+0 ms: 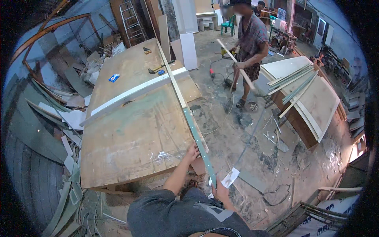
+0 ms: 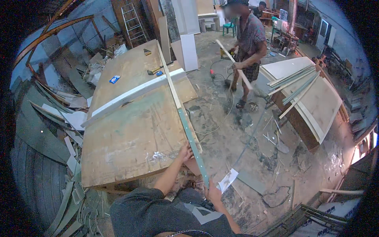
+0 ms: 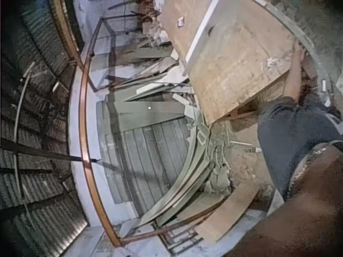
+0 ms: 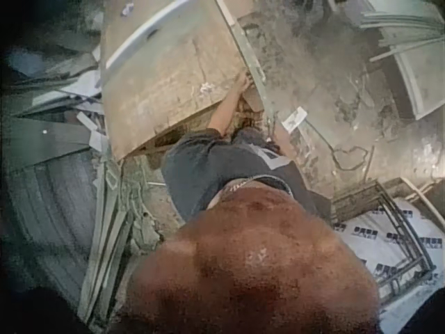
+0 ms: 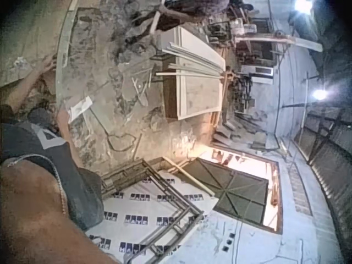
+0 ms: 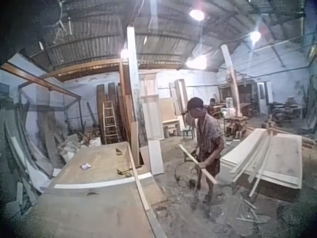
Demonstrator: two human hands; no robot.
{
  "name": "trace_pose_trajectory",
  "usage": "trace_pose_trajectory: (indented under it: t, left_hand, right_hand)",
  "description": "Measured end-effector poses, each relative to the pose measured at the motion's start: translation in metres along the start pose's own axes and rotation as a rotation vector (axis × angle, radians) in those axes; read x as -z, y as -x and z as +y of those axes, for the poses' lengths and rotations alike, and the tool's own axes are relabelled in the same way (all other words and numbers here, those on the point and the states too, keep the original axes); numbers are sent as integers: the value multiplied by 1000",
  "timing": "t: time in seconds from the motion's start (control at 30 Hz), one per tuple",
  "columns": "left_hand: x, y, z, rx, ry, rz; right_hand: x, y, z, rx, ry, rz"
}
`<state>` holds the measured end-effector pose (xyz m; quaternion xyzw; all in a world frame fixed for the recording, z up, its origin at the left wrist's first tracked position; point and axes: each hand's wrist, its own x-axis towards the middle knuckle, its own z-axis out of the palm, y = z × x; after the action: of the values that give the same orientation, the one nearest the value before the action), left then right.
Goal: The person assembles thin wooden strips into a rectangular frame on a large workbench. They align the strips, hold them in place, and use a hammer to secure the joints. Another person assists by handing over materials and working on a similar frame nearby.
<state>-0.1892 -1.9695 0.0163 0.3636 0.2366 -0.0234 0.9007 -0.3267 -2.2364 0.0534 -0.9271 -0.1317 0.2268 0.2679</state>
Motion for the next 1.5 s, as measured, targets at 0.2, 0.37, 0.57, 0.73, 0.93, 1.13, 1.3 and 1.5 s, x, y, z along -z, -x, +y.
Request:
trace_pose_trajectory:
  t: [0.2, 0.37, 0.57, 0.73, 0.93, 1.13, 1.3, 1.5]
  left_hand:
    - [-6, -48, 5, -198, -207, 248]
    - [12, -72, -2, -207, -180, 290]
    - [-21, -38, 7, -159, -76, 112]
    - [-1, -26, 29, -133, -85, 45]
    - [-33, 44, 56, 6, -193, -10]
    - [3, 42, 72, -210, -145, -84]
    - [32, 50, 74, -51, -140, -100]
    - [52, 58, 63, 167, -100, -206]
  right_hand:
    - [-24, -9, 19, 10, 10, 153]
    - [7, -10, 0, -21, 3, 108]
    - [8, 3, 5, 90, -11, 337]
    - [29, 9, -39, 84, -124, 382]
    - [55, 31, -67, -2, -164, 426]
    - [80, 43, -118, -33, -94, 278]
    - [62, 42, -132, -103, 28, 148]
    - [20, 38, -100, -75, -20, 210]
